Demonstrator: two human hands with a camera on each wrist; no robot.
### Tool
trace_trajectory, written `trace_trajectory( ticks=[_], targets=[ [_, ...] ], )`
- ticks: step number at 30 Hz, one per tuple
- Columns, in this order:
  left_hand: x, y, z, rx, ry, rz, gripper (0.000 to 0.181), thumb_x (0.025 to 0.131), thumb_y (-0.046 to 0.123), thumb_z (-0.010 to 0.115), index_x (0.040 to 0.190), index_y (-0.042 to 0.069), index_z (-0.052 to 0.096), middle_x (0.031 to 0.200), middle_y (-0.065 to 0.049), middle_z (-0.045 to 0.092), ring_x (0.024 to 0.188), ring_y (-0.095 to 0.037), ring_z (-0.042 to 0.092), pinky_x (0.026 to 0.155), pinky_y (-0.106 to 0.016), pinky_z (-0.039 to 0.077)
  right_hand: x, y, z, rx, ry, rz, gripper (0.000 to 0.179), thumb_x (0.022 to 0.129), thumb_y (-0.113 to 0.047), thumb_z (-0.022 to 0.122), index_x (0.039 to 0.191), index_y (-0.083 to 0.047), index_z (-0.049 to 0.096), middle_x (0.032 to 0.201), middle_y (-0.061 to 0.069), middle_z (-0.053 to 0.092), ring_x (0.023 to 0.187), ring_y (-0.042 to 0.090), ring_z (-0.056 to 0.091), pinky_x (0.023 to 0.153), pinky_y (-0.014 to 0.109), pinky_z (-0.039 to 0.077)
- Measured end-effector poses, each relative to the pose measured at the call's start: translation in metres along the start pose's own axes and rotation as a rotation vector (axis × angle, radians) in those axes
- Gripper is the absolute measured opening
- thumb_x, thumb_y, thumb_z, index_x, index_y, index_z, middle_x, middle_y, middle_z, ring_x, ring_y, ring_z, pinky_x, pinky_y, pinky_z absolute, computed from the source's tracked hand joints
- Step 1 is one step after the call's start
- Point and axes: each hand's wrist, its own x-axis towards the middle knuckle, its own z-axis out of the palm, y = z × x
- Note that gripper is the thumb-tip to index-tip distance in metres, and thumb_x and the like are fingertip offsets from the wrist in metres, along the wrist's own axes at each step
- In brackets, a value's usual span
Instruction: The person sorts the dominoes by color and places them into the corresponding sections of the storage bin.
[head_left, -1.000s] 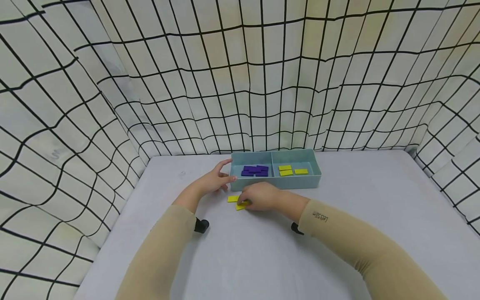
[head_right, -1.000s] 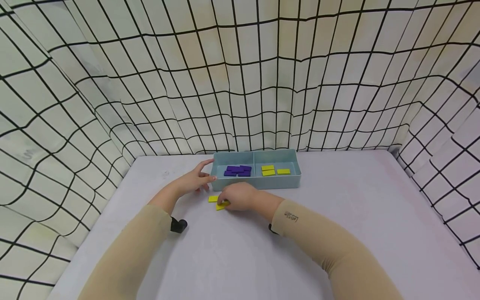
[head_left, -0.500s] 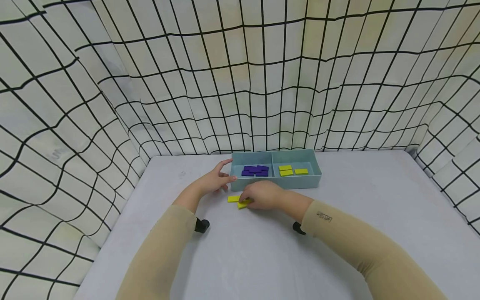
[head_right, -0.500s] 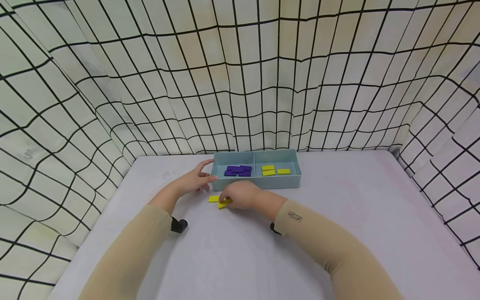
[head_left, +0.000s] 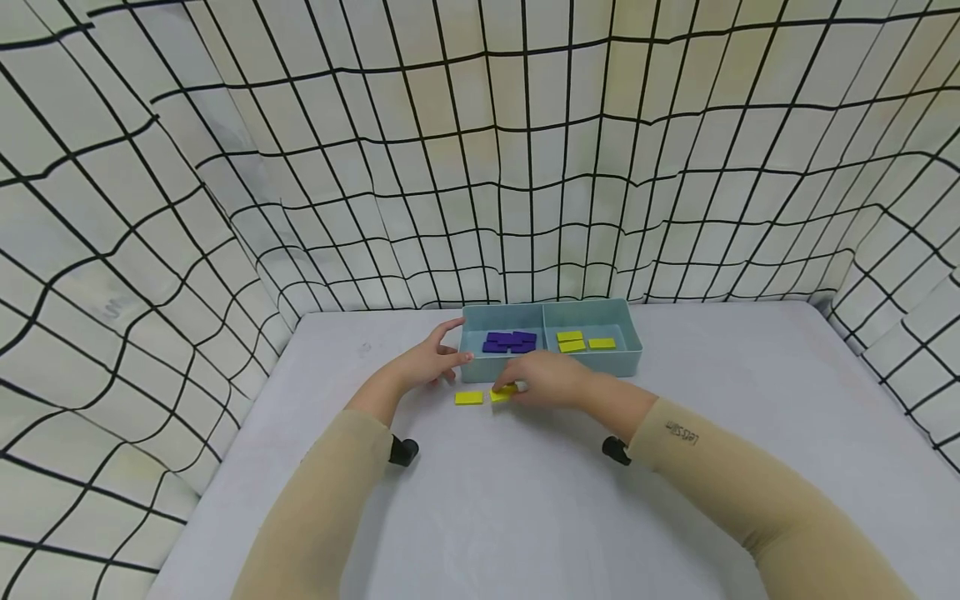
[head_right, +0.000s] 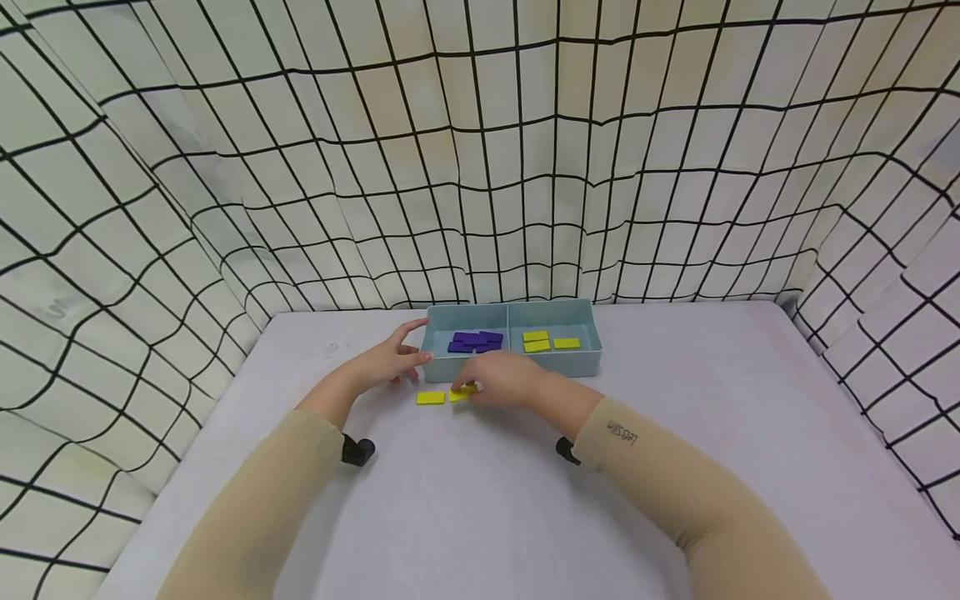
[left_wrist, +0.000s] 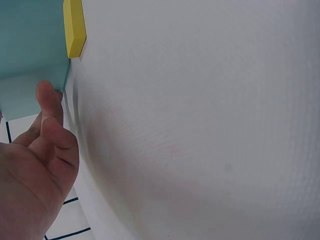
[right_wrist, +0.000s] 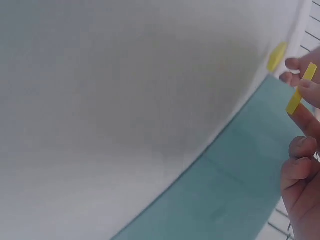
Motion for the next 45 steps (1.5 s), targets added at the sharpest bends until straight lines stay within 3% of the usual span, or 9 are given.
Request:
trace_trajectory(
  ticks=[7,13,20,30,36,45],
  targets=[
    [-0.002,0.001,0.0,-0.009,0.0,-0.008,0.08,0.095,0.047,0.063,0.155,0.045,0.01,0.143,-0.014,0.051,0.093,-0.024,0.063,0.08,-0.036,0.044,-0.018,0.015,-0.013,-0.017,0.025,0.053,0.028,0.093,-0.024,0.071,0.12,-0.032,0.072,0.115,-0.016,0.068,0.111,0.007,0.06,0.096,0.033,0.047],
    [-0.003,0.002,0.0,-0.003,0.002,-0.013,0.08,0.095,0.046,0.063,0.155,0.045,0.01,0.144,-0.014,0.05,0.093,-0.024,0.062,0.08,-0.036,0.044,-0.038,0.029,-0.03,0.039,0.068,0.079,0.029,0.093,-0.02,0.071,0.121,-0.025,0.072,0.115,-0.007,0.068,0.11,0.018,0.062,0.093,0.038,0.05],
    [-0.001,0.001,-0.001,-0.009,-0.002,-0.014,0.078,0.097,0.046,0.061,0.156,0.045,0.01,0.146,-0.015,0.047,0.094,-0.023,0.062,0.08,-0.037,0.044,-0.061,0.056,-0.047,0.056,0.144,0.12,0.028,0.093,-0.019,0.07,0.12,-0.022,0.073,0.125,-0.002,0.067,0.122,0.024,0.058,0.099,0.044,0.046],
    [-0.003,0.002,0.0,0.001,0.0,-0.008,0.079,0.096,0.046,0.062,0.155,0.046,0.01,0.145,-0.014,0.049,0.095,-0.023,0.062,0.08,-0.036,0.044,-0.083,0.096,-0.062,0.0,0.159,0.261,0.03,0.093,-0.019,0.069,0.123,-0.023,0.071,0.129,0.001,0.065,0.123,0.027,0.057,0.098,0.05,0.046],
    [-0.001,0.003,0.0,0.003,0.004,0.005,0.078,0.096,0.046,0.062,0.155,0.046,0.011,0.144,-0.013,0.05,0.094,-0.023,0.062,0.077,-0.034,0.044,-0.085,0.108,-0.069,0.024,0.134,0.308,0.031,0.094,-0.016,0.068,0.125,-0.02,0.07,0.133,0.006,0.062,0.126,0.032,0.054,0.1,0.053,0.043],
    [0.0,0.0,0.0,0.003,0.007,-0.004,0.079,0.096,0.046,0.063,0.155,0.046,0.011,0.143,-0.013,0.05,0.094,-0.023,0.063,0.077,-0.034,0.044,-0.074,0.116,-0.072,0.001,0.079,0.332,0.031,0.094,-0.016,0.067,0.124,-0.02,0.07,0.134,0.009,0.061,0.127,0.034,0.052,0.102,0.055,0.04]
  ],
)
